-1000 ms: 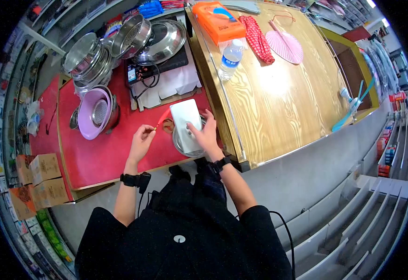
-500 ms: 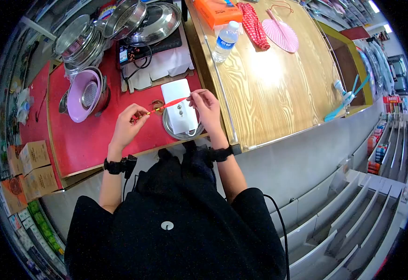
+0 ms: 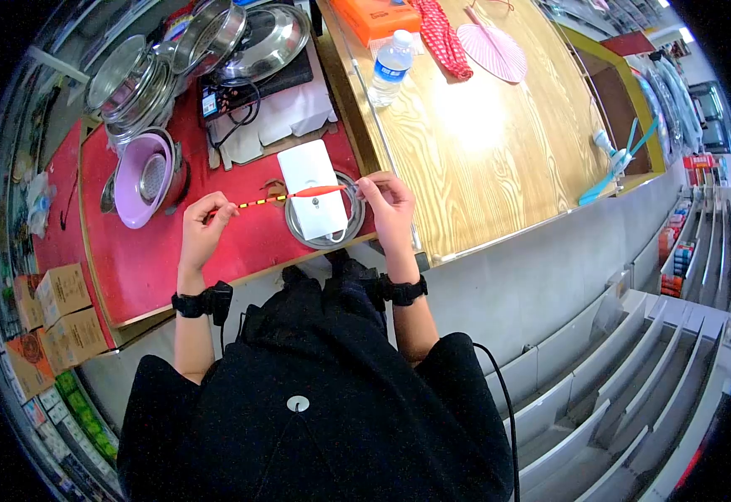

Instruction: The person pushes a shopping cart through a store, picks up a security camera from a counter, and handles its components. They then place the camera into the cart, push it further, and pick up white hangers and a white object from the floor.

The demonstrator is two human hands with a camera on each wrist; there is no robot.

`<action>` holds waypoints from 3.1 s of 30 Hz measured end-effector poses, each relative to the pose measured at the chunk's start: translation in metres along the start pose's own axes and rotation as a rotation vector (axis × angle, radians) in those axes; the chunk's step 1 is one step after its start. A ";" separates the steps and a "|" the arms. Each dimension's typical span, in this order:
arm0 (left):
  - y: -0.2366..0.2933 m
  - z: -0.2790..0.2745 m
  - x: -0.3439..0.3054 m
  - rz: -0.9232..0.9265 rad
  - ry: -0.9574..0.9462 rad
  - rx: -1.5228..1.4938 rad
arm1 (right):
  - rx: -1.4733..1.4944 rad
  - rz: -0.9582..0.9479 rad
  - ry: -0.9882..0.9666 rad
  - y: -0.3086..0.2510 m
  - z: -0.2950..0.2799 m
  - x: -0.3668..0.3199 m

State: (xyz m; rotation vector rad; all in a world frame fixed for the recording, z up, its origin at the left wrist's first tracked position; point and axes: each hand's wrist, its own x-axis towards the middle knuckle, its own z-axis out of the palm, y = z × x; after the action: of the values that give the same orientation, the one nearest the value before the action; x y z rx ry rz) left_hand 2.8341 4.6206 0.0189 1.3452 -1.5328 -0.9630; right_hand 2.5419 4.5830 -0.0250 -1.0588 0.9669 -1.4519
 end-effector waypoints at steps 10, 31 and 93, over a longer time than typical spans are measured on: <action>-0.038 0.043 0.010 -0.155 -0.060 0.095 | 0.115 -0.002 0.595 0.003 -0.069 0.011; -0.125 0.121 0.008 -0.317 0.019 0.178 | -1.086 0.298 0.422 0.056 -0.139 -0.021; -0.096 0.108 -0.100 -0.488 0.398 0.131 | -0.873 -0.186 -0.439 -0.023 -0.009 0.010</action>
State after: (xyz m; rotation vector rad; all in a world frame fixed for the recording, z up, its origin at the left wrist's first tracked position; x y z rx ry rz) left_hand 2.7692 4.7090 -0.1180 1.9268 -0.9979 -0.8193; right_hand 2.5263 4.5766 -0.0043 -2.0415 1.2162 -0.8404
